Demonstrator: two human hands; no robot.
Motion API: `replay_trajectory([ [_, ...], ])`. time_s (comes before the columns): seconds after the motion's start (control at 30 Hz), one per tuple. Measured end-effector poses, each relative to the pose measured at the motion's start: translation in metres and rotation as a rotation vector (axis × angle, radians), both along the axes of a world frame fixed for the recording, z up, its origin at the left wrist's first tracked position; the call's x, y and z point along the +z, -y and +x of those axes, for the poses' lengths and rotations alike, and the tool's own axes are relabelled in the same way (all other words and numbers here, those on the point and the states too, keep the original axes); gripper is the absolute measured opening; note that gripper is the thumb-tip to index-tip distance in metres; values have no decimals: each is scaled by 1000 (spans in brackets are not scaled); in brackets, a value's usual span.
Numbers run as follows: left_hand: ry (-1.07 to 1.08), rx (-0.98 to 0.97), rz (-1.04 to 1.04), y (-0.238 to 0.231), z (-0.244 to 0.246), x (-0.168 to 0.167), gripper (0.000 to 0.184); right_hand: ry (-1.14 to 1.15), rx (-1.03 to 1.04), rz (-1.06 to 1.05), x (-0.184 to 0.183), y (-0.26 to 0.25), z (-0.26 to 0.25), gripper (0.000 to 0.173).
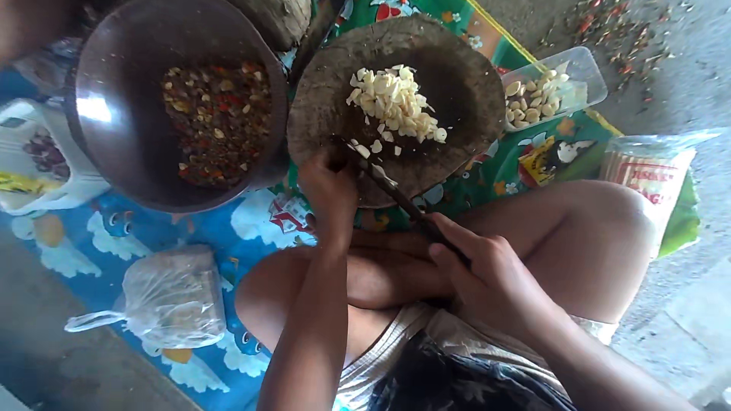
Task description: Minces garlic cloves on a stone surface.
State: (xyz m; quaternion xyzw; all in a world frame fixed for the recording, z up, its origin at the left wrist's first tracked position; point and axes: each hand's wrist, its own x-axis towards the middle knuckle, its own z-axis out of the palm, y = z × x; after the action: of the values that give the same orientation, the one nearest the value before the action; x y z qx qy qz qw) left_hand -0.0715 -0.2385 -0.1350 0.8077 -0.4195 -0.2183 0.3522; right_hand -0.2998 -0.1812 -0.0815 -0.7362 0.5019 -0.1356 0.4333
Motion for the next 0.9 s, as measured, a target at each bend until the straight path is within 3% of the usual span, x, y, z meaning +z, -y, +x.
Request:
replay_trajectory([
  [0.33, -110, 9, -38, 1, 4, -9, 9, -69, 39, 92, -12, 44, 33, 43],
  [0.6, 18, -6, -35, -1, 1, -6, 6, 26, -7, 39, -3, 5, -5, 42],
  [0.9, -42, 33, -16, 0, 1, -7, 7, -101, 51, 52, -11, 41, 44, 43],
])
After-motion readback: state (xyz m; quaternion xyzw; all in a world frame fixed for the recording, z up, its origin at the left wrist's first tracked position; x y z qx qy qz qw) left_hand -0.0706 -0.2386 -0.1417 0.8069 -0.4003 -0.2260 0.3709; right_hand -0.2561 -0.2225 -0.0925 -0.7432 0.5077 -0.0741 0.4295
